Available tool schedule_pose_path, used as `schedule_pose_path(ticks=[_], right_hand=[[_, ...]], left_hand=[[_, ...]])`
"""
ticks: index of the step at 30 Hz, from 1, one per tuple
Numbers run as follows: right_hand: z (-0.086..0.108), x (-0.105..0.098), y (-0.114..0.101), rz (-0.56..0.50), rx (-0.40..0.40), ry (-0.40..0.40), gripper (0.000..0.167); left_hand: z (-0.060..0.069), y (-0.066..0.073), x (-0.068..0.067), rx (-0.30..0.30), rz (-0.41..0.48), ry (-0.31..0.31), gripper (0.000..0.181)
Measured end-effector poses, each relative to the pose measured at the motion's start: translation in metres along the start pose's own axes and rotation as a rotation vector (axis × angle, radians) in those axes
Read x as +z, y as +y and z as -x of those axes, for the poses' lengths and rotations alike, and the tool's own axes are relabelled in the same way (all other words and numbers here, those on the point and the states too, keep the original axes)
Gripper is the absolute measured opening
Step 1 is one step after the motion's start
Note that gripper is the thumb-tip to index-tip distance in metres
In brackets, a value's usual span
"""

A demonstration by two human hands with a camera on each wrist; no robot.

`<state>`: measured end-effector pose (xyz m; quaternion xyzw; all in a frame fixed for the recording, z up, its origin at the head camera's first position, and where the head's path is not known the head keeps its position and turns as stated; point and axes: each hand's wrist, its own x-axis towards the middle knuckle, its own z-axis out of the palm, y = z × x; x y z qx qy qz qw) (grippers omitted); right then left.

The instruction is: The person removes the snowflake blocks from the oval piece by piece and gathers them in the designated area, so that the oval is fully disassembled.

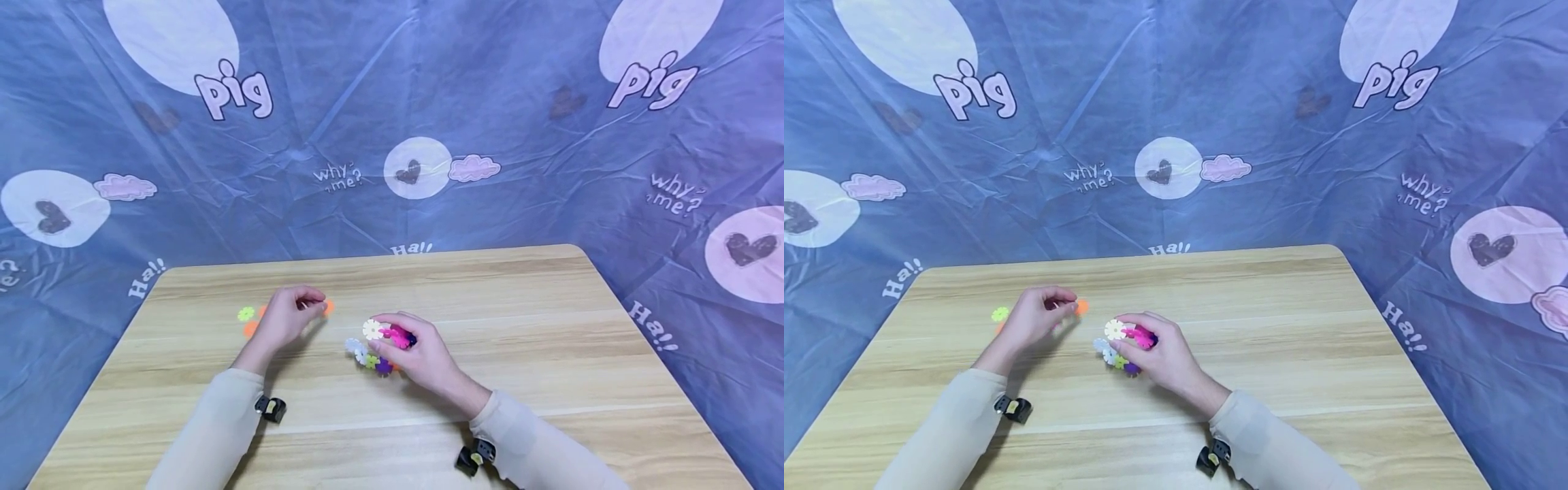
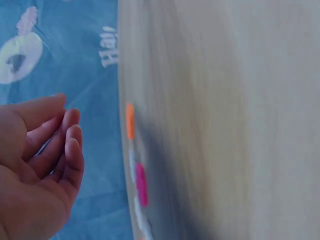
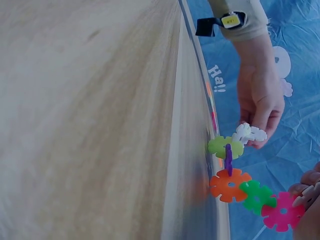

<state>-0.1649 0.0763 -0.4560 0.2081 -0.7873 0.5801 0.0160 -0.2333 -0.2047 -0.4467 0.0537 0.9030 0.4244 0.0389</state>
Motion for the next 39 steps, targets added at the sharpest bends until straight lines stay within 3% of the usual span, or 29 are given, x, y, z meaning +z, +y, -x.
schedule_pose_path(ticks=[5,16,28,39], right_hand=[[-0.001,0.000,0.000,-0.009,-0.001,-0.002,0.039],[-0.001,0.000,0.004,0.019,-0.054,0.026,0.035],[-0.002,0.000,0.005,0.046,-0.100,0.052,0.034],[-0.001,0.001,0.006,0.054,-0.083,0.033,0.037]], left_hand=[[0.016,0.013,0.003,0.093,0.036,0.014,0.019],[0.046,0.034,0.009,0.224,0.093,0.040,0.008],[0.058,0.047,0.019,0.289,0.139,-0.031,0.013],[0.057,0.052,0.028,0.274,0.183,-0.113,0.016]])
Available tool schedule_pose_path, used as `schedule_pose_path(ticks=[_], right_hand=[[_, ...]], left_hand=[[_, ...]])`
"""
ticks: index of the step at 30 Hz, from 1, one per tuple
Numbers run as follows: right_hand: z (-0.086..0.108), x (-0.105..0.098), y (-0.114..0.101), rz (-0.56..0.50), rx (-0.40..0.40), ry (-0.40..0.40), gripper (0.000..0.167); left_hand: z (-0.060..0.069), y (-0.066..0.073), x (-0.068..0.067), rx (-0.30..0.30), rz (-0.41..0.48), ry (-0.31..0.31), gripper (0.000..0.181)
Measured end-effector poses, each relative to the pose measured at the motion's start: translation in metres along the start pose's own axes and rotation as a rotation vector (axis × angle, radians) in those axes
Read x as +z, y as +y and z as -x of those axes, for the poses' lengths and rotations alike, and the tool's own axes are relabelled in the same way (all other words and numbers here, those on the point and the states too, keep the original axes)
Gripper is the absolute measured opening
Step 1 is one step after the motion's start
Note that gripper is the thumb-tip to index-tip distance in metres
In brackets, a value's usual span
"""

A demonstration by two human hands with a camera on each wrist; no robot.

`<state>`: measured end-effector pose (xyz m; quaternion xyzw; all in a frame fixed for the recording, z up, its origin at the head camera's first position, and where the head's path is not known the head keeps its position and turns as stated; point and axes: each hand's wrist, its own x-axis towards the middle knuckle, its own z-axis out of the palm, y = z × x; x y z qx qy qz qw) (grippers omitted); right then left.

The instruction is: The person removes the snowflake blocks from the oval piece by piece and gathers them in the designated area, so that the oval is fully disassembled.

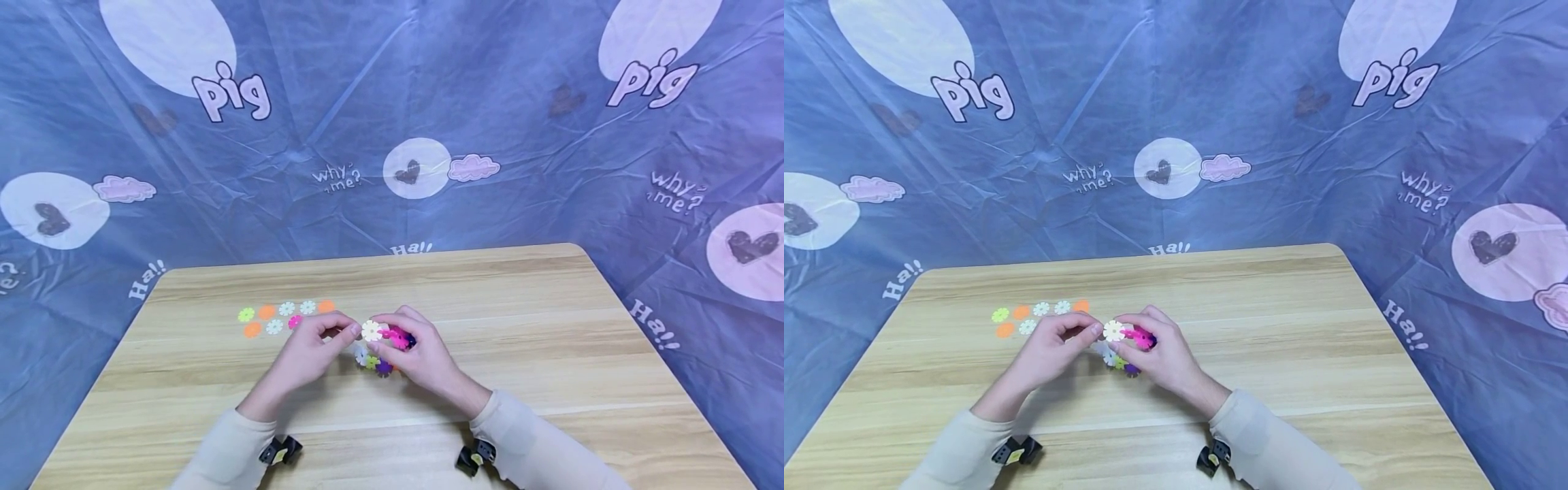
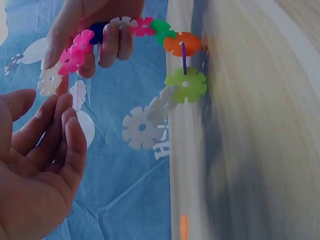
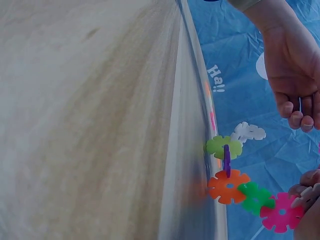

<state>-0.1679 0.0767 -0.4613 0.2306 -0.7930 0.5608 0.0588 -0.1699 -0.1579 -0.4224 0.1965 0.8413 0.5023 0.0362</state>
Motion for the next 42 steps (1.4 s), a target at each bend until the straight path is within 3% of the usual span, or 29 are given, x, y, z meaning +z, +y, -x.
schedule_pose_path(ticks=[10,14,18,23,32,42], right_hand=[[0.000,-0.002,-0.002,0.016,0.018,-0.043,0.046],[0.003,-0.009,-0.002,-0.004,0.144,-0.091,0.055],[0.005,-0.014,0.001,-0.029,0.227,-0.141,0.053],[0.008,-0.014,0.006,-0.071,0.210,-0.186,0.044],[0.009,-0.011,0.005,-0.066,0.185,-0.140,0.041],[0.008,-0.010,0.003,-0.094,0.174,-0.137,0.047]], left_hand=[[0.001,0.000,0.003,-0.022,0.071,-0.016,0.017],[0.002,-0.001,0.003,-0.051,0.086,-0.003,0.018],[0.004,-0.003,0.002,-0.084,0.102,0.016,0.019],[0.005,-0.006,0.003,-0.099,0.120,0.037,0.019],[0.004,-0.003,0.010,-0.085,0.173,0.065,0.025],[0.003,0.007,0.022,-0.230,0.200,0.147,0.022]])
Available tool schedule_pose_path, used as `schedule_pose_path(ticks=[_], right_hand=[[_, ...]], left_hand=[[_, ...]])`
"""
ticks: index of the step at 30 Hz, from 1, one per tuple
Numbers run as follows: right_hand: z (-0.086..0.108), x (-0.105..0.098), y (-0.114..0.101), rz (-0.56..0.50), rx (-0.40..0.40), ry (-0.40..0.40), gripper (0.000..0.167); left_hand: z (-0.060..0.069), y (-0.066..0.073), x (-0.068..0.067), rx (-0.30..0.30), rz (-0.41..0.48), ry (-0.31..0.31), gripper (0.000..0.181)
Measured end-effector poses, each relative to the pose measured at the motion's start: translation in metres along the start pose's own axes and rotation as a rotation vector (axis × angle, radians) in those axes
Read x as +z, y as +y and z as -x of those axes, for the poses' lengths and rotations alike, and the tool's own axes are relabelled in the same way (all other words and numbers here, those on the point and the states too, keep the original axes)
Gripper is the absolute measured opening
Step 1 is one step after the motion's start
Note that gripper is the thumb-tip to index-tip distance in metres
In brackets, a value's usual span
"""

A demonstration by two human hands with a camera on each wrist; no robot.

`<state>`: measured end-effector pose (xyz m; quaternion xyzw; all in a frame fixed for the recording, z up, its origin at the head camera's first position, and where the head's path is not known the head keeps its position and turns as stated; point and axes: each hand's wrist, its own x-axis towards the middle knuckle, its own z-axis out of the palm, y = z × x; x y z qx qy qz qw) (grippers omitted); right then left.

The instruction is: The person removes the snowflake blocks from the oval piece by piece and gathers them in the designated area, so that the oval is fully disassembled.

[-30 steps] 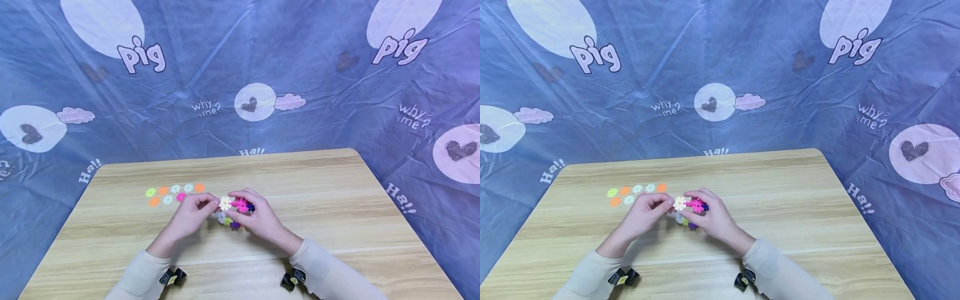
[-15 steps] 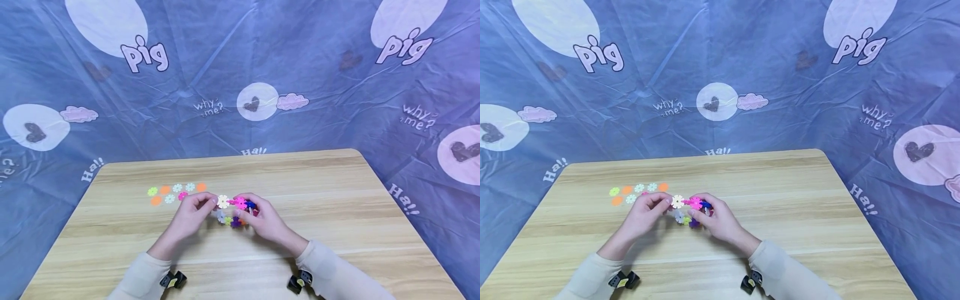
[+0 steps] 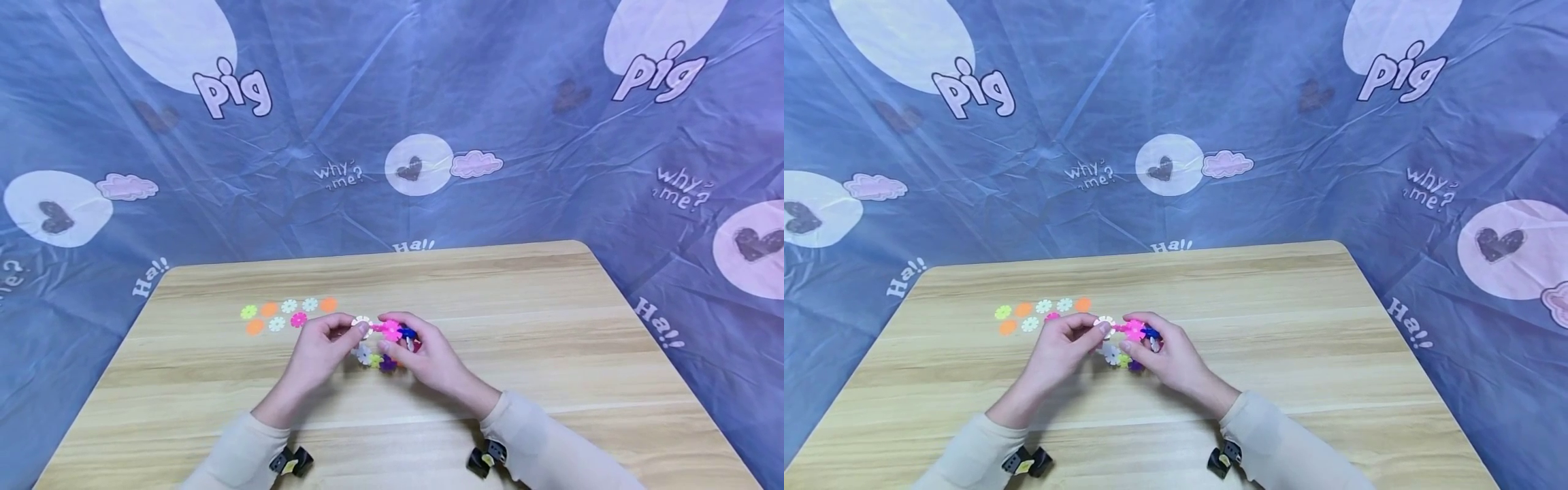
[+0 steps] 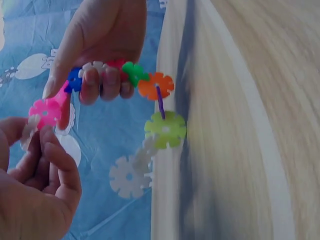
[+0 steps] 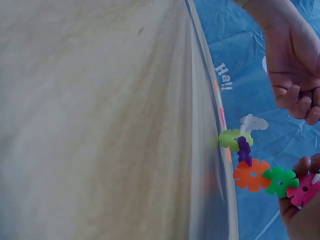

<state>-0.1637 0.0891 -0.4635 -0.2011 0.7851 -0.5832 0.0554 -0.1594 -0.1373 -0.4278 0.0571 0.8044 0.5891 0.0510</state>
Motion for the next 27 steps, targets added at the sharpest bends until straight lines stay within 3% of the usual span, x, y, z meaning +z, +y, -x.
schedule_pose_path(ticks=[6,9,20,27], right_hand=[[-0.001,0.003,-0.001,-0.017,-0.011,0.004,0.041],[-0.002,0.005,-0.001,-0.035,-0.020,0.001,0.034],[-0.005,0.010,-0.001,-0.068,-0.003,-0.025,0.018],[-0.006,0.010,-0.002,-0.046,-0.028,0.002,0.019]], left_hand=[[0.000,0.002,0.005,-0.102,0.096,0.036,0.016],[0.000,0.004,0.006,-0.121,0.121,0.044,0.012],[0.007,0.014,0.010,-0.047,-0.009,0.067,0.009],[0.005,0.009,0.012,-0.068,0.085,0.066,0.011]])
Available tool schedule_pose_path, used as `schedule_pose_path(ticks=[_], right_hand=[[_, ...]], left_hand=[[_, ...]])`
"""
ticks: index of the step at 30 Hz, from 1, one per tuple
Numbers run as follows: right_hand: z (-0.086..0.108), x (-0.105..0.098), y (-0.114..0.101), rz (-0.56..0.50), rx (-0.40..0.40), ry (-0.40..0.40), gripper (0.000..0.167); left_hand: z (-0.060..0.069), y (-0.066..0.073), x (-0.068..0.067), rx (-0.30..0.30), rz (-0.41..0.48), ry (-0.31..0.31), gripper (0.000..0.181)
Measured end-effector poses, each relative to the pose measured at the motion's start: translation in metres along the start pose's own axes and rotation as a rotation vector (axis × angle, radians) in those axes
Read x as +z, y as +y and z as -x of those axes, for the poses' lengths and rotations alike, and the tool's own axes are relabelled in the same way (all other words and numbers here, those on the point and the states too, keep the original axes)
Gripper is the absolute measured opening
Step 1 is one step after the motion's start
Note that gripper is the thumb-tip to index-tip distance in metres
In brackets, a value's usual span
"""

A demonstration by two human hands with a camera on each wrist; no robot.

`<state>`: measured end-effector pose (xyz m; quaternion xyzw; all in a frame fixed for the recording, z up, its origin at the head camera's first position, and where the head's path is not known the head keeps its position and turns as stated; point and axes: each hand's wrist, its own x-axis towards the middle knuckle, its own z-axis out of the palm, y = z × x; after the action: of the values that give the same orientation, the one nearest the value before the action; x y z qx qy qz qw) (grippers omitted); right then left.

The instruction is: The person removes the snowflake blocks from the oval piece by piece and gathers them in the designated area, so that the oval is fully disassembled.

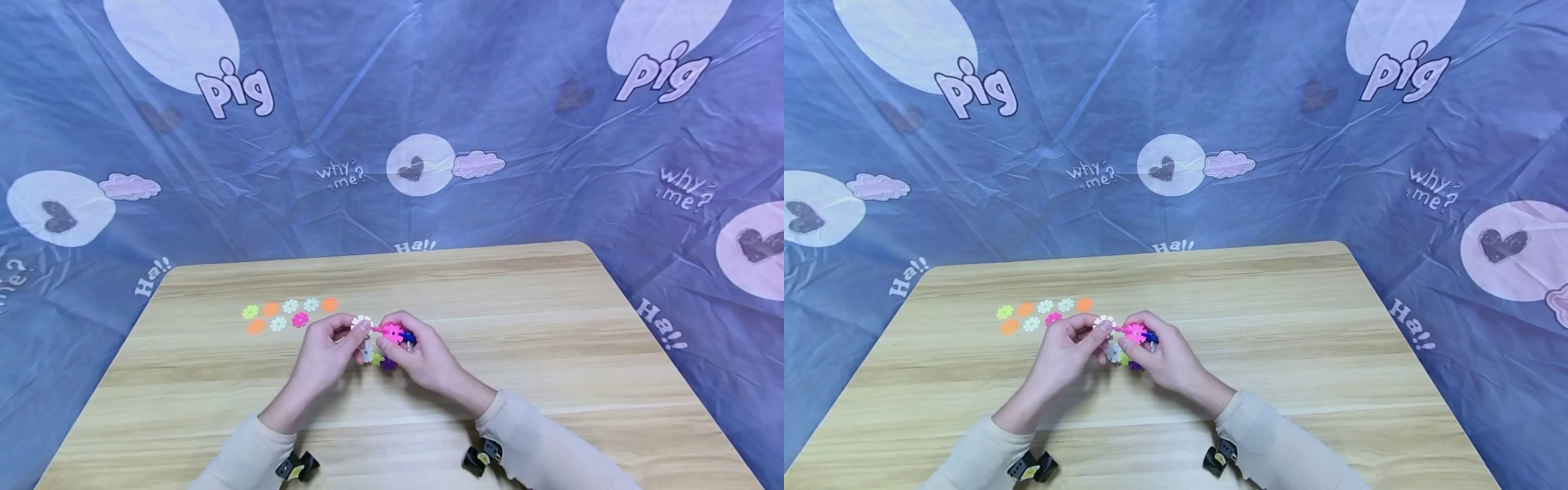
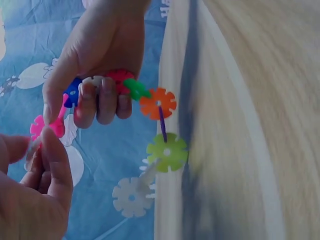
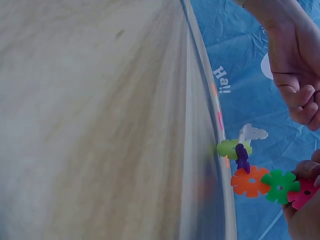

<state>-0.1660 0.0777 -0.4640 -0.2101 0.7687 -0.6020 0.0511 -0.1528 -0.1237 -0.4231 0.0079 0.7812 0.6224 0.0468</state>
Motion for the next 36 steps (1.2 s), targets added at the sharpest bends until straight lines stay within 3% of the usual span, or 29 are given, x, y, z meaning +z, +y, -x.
schedule_pose_path(ticks=[6,12,16,21,26,36], right_hand=[[-0.001,0.001,0.001,-0.003,-0.005,-0.017,0.019],[-0.001,0.002,0.000,-0.044,0.033,-0.057,0.020],[-0.001,0.002,0.000,-0.036,0.047,-0.053,0.021],[-0.001,0.001,0.000,-0.034,0.044,-0.045,0.023],[-0.001,0.001,0.002,-0.017,0.009,-0.035,0.023],[-0.001,0.000,0.002,-0.018,0.007,-0.044,0.024]], left_hand=[[-0.001,-0.002,0.002,-0.028,0.120,0.046,0.014],[0.000,0.000,0.004,-0.030,0.054,0.094,0.012],[0.000,0.000,0.002,-0.027,0.044,0.085,0.009],[-0.003,-0.002,-0.011,0.014,0.053,0.084,0.012],[-0.008,-0.007,-0.029,0.085,-0.043,0.091,0.015],[-0.013,-0.012,-0.046,0.037,-0.125,0.113,0.013]])
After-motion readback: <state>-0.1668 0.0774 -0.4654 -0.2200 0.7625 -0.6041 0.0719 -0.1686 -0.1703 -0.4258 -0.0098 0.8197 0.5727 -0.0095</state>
